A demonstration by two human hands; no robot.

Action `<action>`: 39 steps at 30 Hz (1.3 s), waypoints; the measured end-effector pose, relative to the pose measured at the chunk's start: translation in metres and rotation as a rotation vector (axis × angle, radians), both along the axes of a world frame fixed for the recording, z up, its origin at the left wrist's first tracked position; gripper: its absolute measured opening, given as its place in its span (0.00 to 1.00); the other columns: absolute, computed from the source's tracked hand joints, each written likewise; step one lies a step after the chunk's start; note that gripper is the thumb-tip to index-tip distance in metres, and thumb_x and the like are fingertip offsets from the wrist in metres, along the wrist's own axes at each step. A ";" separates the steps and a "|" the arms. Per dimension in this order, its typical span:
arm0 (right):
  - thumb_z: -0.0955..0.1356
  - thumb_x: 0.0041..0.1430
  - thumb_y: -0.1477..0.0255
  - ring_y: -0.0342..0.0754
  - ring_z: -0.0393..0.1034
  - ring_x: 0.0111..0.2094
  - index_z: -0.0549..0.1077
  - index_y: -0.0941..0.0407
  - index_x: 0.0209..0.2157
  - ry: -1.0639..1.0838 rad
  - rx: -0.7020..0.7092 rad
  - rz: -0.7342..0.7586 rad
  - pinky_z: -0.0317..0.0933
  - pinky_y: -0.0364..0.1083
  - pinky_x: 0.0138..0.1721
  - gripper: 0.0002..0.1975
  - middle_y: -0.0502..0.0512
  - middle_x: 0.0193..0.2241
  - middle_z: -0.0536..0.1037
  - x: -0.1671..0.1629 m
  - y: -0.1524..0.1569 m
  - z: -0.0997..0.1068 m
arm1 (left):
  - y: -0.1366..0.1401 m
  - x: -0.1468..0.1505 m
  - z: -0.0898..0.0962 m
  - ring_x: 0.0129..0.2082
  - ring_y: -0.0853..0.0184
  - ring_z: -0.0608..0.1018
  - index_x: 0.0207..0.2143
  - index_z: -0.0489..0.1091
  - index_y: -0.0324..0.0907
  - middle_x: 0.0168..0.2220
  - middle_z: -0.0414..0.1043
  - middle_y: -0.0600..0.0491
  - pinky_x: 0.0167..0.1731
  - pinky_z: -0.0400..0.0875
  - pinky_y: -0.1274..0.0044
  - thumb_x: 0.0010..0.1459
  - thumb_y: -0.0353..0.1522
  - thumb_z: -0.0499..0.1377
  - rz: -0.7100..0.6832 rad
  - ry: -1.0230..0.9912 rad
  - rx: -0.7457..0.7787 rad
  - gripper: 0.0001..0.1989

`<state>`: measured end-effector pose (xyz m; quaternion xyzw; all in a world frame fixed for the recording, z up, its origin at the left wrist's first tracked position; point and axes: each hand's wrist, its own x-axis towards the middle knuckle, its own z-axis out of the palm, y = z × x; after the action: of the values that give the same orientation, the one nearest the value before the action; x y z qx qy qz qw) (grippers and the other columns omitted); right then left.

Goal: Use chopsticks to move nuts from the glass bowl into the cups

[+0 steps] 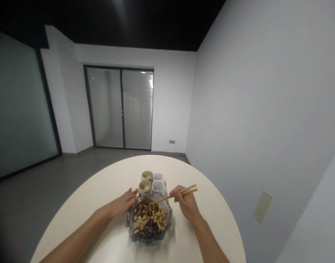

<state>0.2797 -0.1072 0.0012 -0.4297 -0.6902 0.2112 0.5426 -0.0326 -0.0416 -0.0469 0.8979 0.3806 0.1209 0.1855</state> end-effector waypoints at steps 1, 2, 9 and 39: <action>0.61 0.63 0.48 0.45 0.65 0.20 0.78 0.57 0.26 0.012 0.007 -0.009 0.58 0.42 0.22 0.29 0.51 0.16 0.70 0.001 0.000 0.000 | -0.001 0.000 0.001 0.68 0.56 0.52 0.45 0.73 0.45 0.60 0.67 0.51 0.67 0.34 0.61 0.71 0.44 0.34 0.001 0.001 -0.006 0.30; 0.61 0.63 0.48 0.45 0.64 0.20 0.78 0.57 0.25 0.022 0.014 -0.017 0.58 0.42 0.22 0.29 0.51 0.16 0.69 0.001 0.000 -0.001 | -0.001 -0.001 0.001 0.68 0.56 0.51 0.45 0.73 0.44 0.61 0.66 0.51 0.67 0.34 0.61 0.71 0.44 0.34 0.007 0.001 -0.016 0.30; 0.61 0.65 0.50 0.45 0.63 0.20 0.77 0.57 0.24 0.032 0.049 -0.058 0.57 0.43 0.22 0.29 0.51 0.17 0.68 0.010 0.004 -0.009 | 0.000 -0.002 -0.002 0.68 0.55 0.52 0.44 0.73 0.44 0.59 0.68 0.49 0.67 0.34 0.60 0.71 0.46 0.32 -0.014 -0.005 -0.005 0.32; 0.56 0.64 0.43 0.45 0.63 0.20 0.77 0.57 0.25 0.084 -0.053 -0.001 0.58 0.43 0.22 0.35 0.51 0.17 0.68 -0.003 -0.002 -0.001 | 0.001 -0.002 -0.003 0.68 0.55 0.52 0.51 0.72 0.45 0.61 0.67 0.50 0.66 0.35 0.60 0.71 0.46 0.33 0.000 -0.006 0.001 0.31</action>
<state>0.2768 -0.1092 -0.0001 -0.4347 -0.6608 0.2471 0.5598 -0.0351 -0.0409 -0.0501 0.8975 0.3800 0.1240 0.1863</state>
